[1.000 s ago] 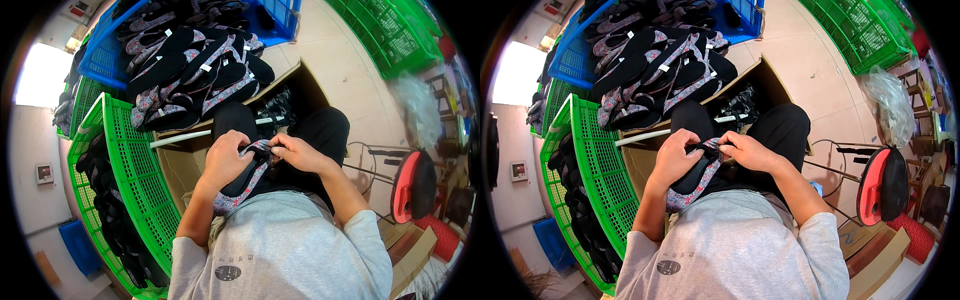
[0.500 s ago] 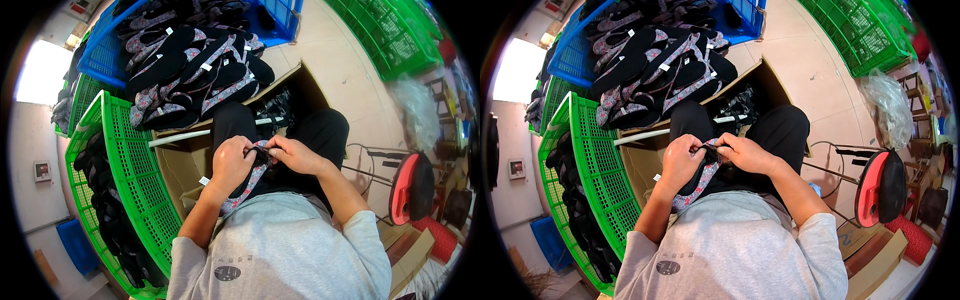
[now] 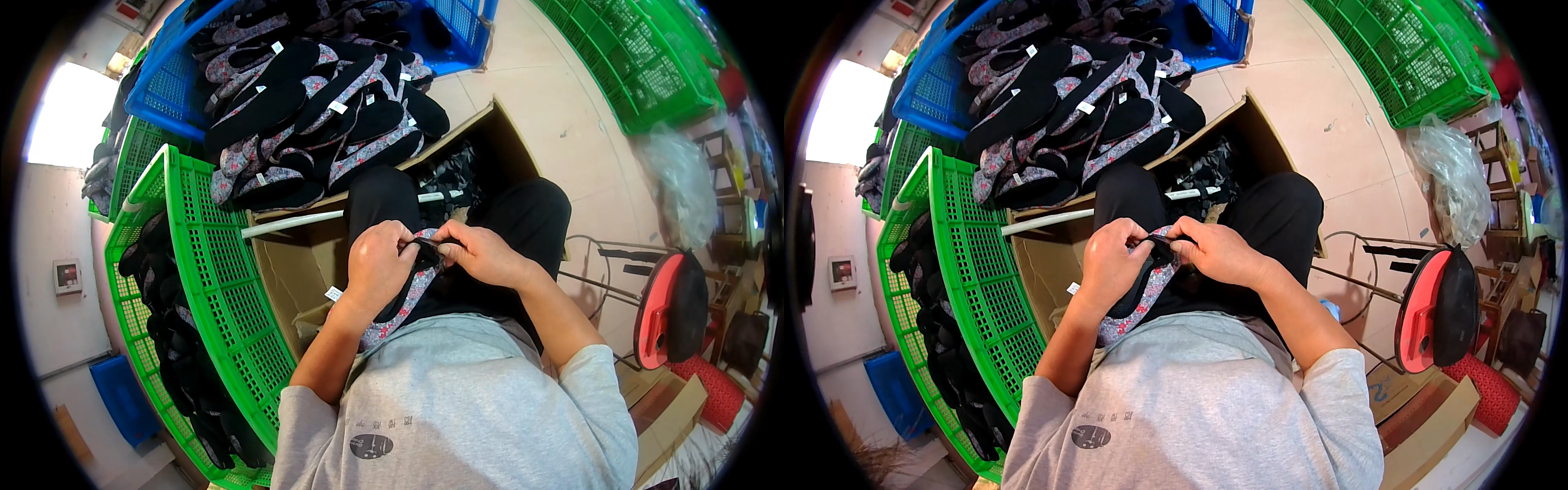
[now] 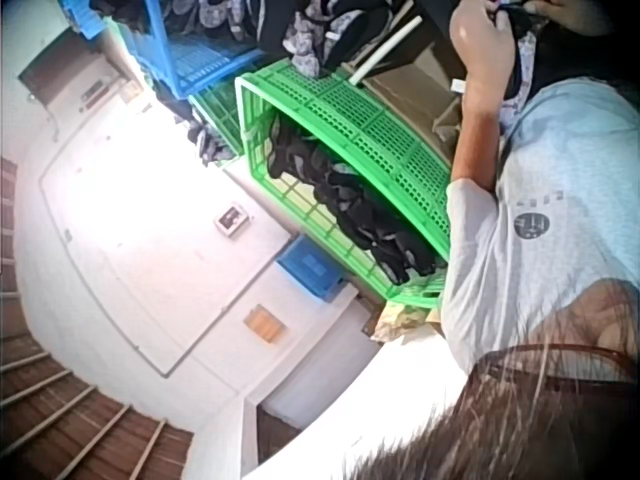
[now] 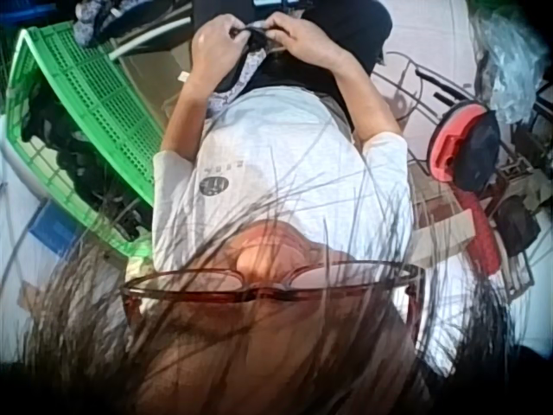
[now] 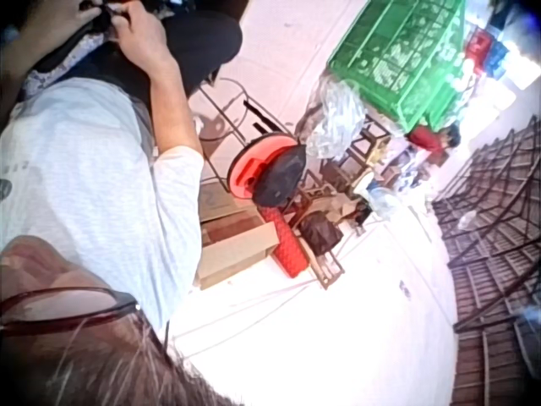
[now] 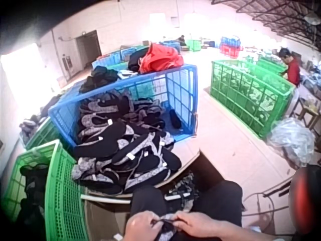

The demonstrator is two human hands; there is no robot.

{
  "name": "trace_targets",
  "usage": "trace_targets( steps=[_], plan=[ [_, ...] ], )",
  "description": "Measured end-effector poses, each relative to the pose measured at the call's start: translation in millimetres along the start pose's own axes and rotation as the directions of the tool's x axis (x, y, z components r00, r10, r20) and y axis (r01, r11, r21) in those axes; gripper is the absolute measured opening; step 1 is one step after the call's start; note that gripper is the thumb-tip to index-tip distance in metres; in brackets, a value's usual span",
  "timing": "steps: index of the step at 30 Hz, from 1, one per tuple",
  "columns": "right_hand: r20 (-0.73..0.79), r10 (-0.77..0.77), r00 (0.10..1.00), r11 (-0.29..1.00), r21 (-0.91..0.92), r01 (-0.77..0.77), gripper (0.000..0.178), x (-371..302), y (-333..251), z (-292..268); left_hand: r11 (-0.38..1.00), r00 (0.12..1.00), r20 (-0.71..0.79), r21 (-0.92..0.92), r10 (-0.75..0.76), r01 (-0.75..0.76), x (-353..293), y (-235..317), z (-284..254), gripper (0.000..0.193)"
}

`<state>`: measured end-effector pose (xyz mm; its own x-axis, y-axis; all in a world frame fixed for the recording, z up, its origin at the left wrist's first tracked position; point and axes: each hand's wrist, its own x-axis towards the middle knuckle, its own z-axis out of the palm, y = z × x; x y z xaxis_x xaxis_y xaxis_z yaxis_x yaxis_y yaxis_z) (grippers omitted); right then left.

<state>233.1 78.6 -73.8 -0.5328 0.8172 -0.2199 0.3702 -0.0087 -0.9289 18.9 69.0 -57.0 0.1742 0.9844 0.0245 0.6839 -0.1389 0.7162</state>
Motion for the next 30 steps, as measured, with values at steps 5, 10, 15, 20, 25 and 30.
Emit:
trace_targets(
  steps=[5, 10, 15, 20, 25, 30],
  plan=[
    [-0.015, -0.010, 1.000, 1.000, -0.024, 0.009, 0.016, 0, 1, 1, 1.000, 1.000, 0.000, -0.004, 0.004, -0.004, 0, -1, 0, 0.013],
    [-0.096, -0.002, 0.995, 0.995, 0.102, 0.012, 0.015, 0, 10, 10, 1.000, 1.000, -0.002, -0.004, 0.001, -0.001, 0, 0, 1, 0.013],
    [-0.187, 0.374, 0.908, 0.672, 0.730, -0.126, 0.013, -3, 23, 24, 0.998, 0.999, -0.026, 0.052, 0.047, -0.045, -1, 1, 2, 0.014],
    [-0.200, 0.363, 0.910, 0.621, 0.780, -0.077, 0.017, -21, 34, 22, 0.951, 0.953, 0.002, 0.075, 0.302, -0.301, 3, 8, -3, 0.022],
    [-0.103, 0.186, 0.977, 0.741, 0.667, -0.071, 0.018, -37, 28, 16, 0.934, 0.936, 0.023, 0.050, 0.352, -0.353, 3, 9, -1, 0.024],
    [-0.058, 0.022, 0.998, 0.882, 0.471, 0.008, 0.020, -38, 30, 12, 0.937, 0.937, -0.024, 0.041, 0.348, -0.347, 2, 6, 5, 0.021]
  ],
)
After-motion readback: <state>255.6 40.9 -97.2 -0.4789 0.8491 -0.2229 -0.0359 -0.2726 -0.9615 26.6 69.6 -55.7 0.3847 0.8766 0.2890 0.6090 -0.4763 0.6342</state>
